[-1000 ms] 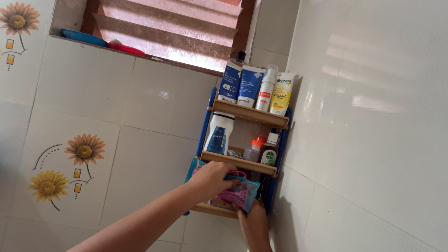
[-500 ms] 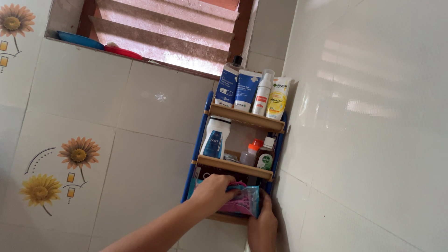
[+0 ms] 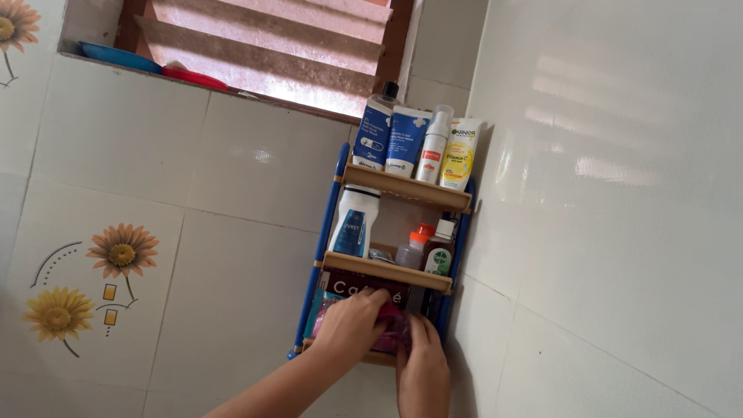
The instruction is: The person unpacks toiletries from a yellow plastic bag and places them on a wall-mounted bathroom shelf. Items handled include a Garnier Vitamin C tube, a Dove soap packet, a small sachet, and two razors. The person arranges the items on the shelf and adjusts the shelf's position.
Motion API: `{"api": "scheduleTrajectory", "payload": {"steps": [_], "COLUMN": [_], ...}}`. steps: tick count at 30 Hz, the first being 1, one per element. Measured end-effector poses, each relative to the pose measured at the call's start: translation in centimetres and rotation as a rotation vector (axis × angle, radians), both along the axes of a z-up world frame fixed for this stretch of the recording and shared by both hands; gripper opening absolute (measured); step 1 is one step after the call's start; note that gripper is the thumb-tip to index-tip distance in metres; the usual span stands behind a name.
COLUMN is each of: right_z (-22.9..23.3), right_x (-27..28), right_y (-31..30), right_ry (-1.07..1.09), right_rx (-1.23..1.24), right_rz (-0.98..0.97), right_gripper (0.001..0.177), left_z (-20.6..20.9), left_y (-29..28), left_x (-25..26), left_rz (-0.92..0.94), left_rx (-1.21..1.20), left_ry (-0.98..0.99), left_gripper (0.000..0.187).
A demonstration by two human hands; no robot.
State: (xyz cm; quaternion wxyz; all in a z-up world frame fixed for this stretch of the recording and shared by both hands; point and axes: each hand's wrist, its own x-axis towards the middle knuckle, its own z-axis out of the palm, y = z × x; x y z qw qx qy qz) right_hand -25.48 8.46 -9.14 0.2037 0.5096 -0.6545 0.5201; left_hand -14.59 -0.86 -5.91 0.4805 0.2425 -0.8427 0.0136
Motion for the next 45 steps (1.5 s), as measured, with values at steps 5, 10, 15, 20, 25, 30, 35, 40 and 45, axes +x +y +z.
{"api": "scheduleTrajectory", "payload": {"steps": [5, 10, 15, 20, 25, 30, 35, 40, 45], "right_z": [-0.5, -0.9, -1.0, -1.2, -1.1, -0.8, -1.1, -1.7, -1.6], "right_x": [-0.5, -0.1, 0.4, -0.6, -0.3, 0.9, 0.8, 0.4, 0.7], "right_y": [-0.6, -0.6, -0.2, -0.6, -0.5, 0.6, 0.3, -0.3, 0.1], "right_ry": [0.035, 0.098, 0.119, 0.020, 0.139, 0.065, 0.134, 0.094, 0.262], "right_rx": [-0.028, -0.084, -0.120, -0.110, -0.199, -0.168, -0.196, -0.168, -0.238], "right_rz": [-0.045, -0.032, 0.043, 0.208, 0.109, 0.104, 0.069, 0.097, -0.086], "right_gripper": [0.034, 0.037, 0.038, 0.034, 0.019, 0.023, 0.024, 0.030, 0.028], "left_z": [0.6, 0.1, 0.6, 0.6, 0.0, -0.7, -1.2, -1.9, -1.9], "left_y": [0.6, 0.2, -0.6, 0.1, 1.1, 1.6, 1.6, 1.2, 0.3], "left_x": [2.4, 4.0, 4.6, 5.6, 7.3, 8.3, 8.5, 8.8, 8.2], "left_rz": [0.005, -0.046, -0.031, -0.015, -0.086, -0.099, -0.113, -0.090, 0.006], "left_rx": [0.068, -0.049, -0.084, -0.055, -0.105, -0.149, -0.164, -0.198, -0.139], "left_ry": [0.014, -0.064, -0.146, -0.260, -0.151, -0.054, -0.013, -0.022, -0.058], "left_gripper": [0.042, 0.044, 0.049, 0.047, 0.048, 0.042, 0.038, 0.036, 0.035]}}
